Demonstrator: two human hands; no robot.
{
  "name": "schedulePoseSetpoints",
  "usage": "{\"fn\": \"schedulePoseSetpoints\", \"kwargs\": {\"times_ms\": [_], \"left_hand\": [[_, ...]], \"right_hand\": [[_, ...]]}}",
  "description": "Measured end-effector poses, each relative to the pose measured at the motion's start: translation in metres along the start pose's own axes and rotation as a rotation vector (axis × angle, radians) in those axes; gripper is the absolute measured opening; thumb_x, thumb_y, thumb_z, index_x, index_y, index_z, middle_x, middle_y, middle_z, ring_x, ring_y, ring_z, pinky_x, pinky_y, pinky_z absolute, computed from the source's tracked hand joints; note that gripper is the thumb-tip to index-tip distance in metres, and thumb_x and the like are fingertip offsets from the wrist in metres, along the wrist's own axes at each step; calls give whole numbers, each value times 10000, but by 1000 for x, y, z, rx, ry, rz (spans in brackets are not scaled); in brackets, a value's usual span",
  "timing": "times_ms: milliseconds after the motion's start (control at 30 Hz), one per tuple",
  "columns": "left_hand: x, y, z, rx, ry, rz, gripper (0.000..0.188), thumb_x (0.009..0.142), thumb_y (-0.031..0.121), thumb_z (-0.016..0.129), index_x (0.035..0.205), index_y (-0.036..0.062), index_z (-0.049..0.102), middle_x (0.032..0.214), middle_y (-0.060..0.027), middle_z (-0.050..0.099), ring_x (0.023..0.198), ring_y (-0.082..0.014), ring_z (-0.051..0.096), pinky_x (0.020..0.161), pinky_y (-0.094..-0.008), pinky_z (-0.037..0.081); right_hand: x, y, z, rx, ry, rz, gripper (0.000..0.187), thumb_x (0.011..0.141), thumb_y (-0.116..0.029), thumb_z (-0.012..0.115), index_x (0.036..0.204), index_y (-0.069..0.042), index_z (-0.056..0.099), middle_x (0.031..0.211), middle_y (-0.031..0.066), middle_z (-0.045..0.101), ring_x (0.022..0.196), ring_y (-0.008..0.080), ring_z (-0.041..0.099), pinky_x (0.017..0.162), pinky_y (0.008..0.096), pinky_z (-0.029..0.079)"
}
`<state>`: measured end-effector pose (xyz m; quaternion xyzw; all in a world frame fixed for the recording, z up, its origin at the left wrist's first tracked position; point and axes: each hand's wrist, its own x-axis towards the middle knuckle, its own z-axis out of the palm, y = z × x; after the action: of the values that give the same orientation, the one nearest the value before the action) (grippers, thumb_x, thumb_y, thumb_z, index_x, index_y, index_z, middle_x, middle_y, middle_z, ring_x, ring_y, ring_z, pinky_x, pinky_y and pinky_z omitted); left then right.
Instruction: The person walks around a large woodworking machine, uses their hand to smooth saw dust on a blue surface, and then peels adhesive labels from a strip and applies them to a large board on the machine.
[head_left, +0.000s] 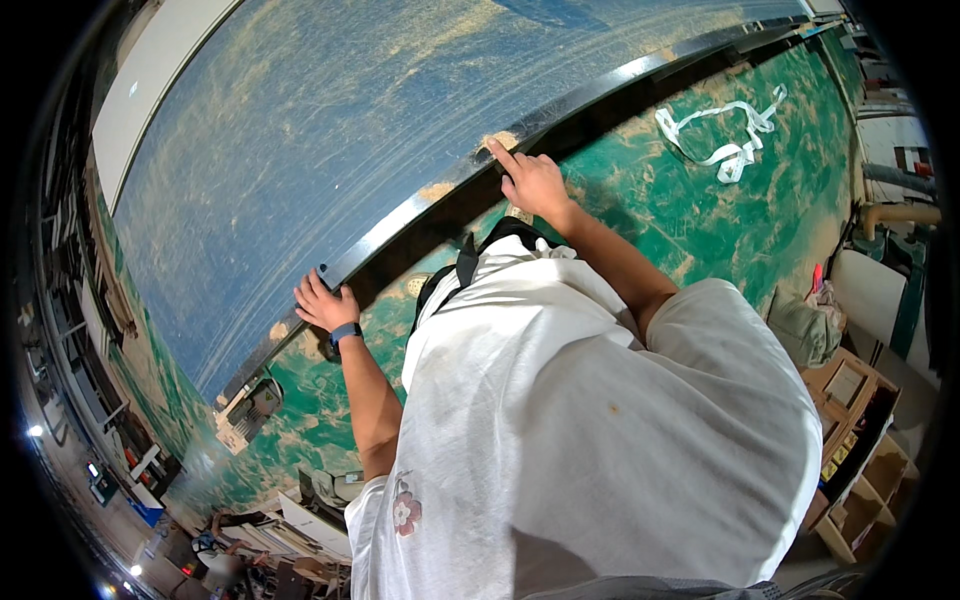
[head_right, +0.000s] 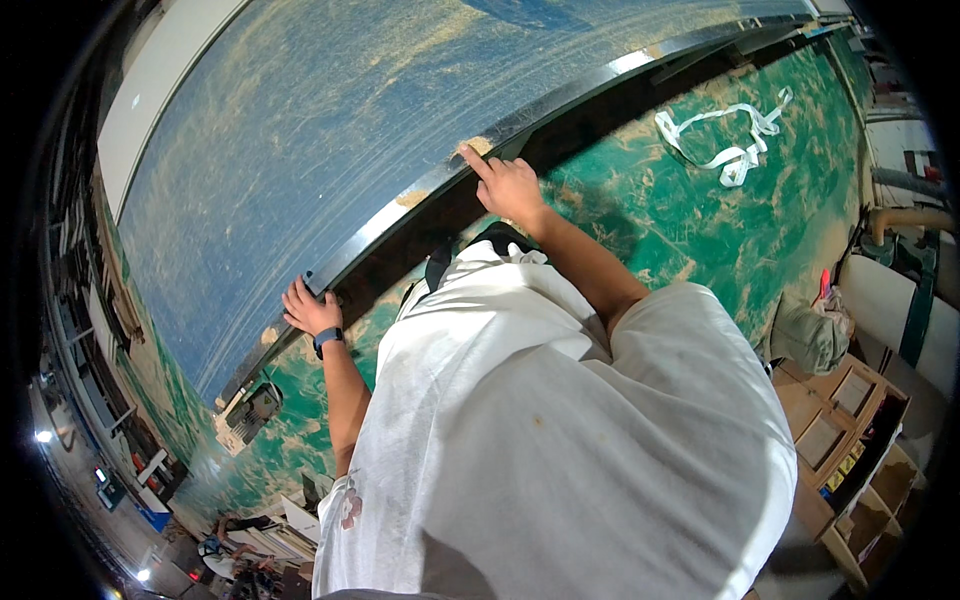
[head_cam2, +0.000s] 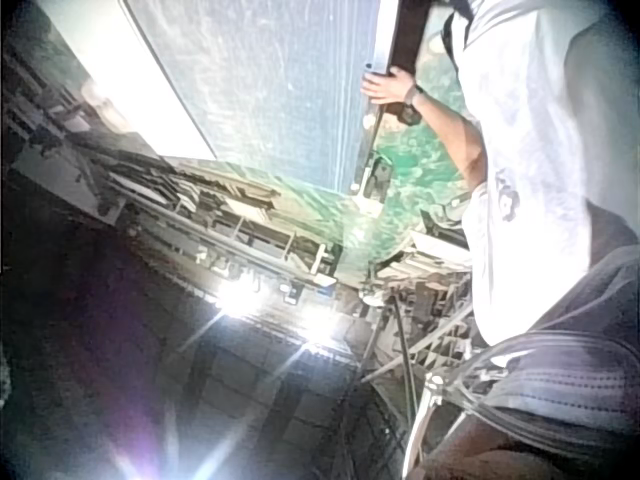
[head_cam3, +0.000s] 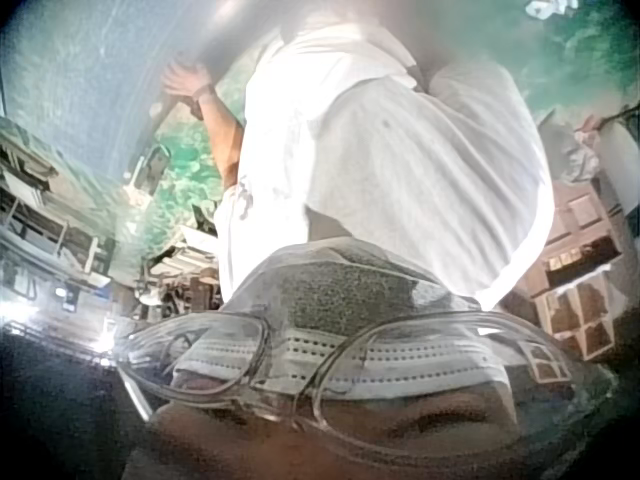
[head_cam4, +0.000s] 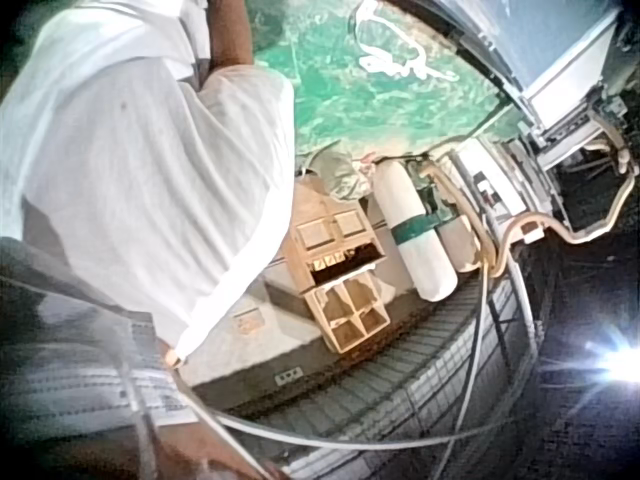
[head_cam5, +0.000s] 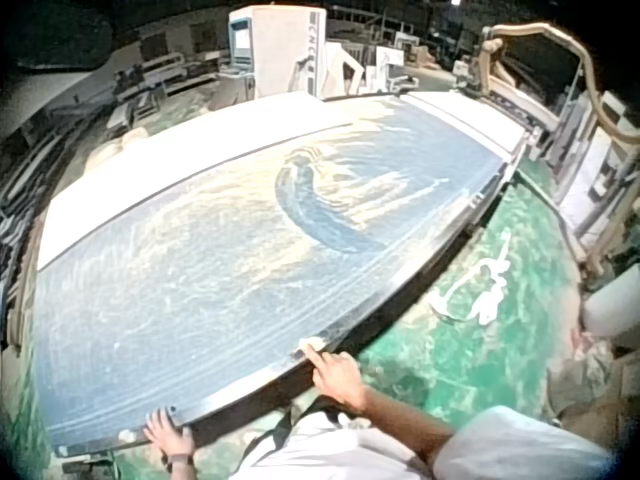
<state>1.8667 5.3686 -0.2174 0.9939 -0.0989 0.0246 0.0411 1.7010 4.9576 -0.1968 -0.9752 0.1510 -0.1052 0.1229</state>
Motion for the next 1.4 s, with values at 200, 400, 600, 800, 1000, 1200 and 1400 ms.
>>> {"fn": "schedulePoseSetpoints", "kwargs": {"times_ms": [200,400,600,800,1000,1200,1400], "left_hand": [[0,1,0,-4,-6,-7,769,724,217,762,1421,221,435,1480,-54,400,1444,-313,250,1157,-584,141],[1,0,1,-16,-7,-9,772,718,213,761,1419,222,438,1482,-54,398,1447,-312,243,1159,-585,133],[0,0,0,-10,-7,-3,764,726,211,765,1418,219,440,1482,-61,397,1446,-313,243,1158,-584,138],[0,1,0,0,-14,-14,762,731,212,769,1418,218,440,1482,-63,396,1445,-315,243,1159,-584,143],[0,3,-2,3,-15,-19,753,738,212,766,1417,219,441,1485,-60,394,1446,-310,243,1160,-582,141],[0,0,0,-7,-10,-6,744,744,210,758,1417,218,441,1486,-59,393,1448,-303,241,1162,-579,139],[1,2,-2,0,-26,-17,751,743,214,762,1420,217,437,1489,-57,392,1449,-302,240,1162,-577,139]], "right_hand": [[3,1,1,-56,10,-36,799,803,-186,629,1529,-192,294,740,69,575,644,253,600,640,393,447],[3,-1,2,-92,-32,-6,816,790,-184,629,1530,-213,287,766,86,610,660,263,624,650,412,456],[3,0,6,-80,36,4,808,791,-194,633,1526,-170,302,730,68,587,649,243,613,634,394,448],[3,2,6,-100,-14,29,819,796,-209,627,1535,-184,274,761,73,604,662,249,621,658,398,463],[3,4,5,-63,-21,63,801,784,-190,619,1521,-211,307,761,81,614,657,263,629,659,409,462],[4,7,7,-75,-11,59,801,786,-191,615,1523,-208,302,752,74,608,653,259,629,659,408,463],[5,9,7,-59,-14,69,808,791,-190,613,1530,-201,286,759,71,608,663,253,632,662,398,458]]}}
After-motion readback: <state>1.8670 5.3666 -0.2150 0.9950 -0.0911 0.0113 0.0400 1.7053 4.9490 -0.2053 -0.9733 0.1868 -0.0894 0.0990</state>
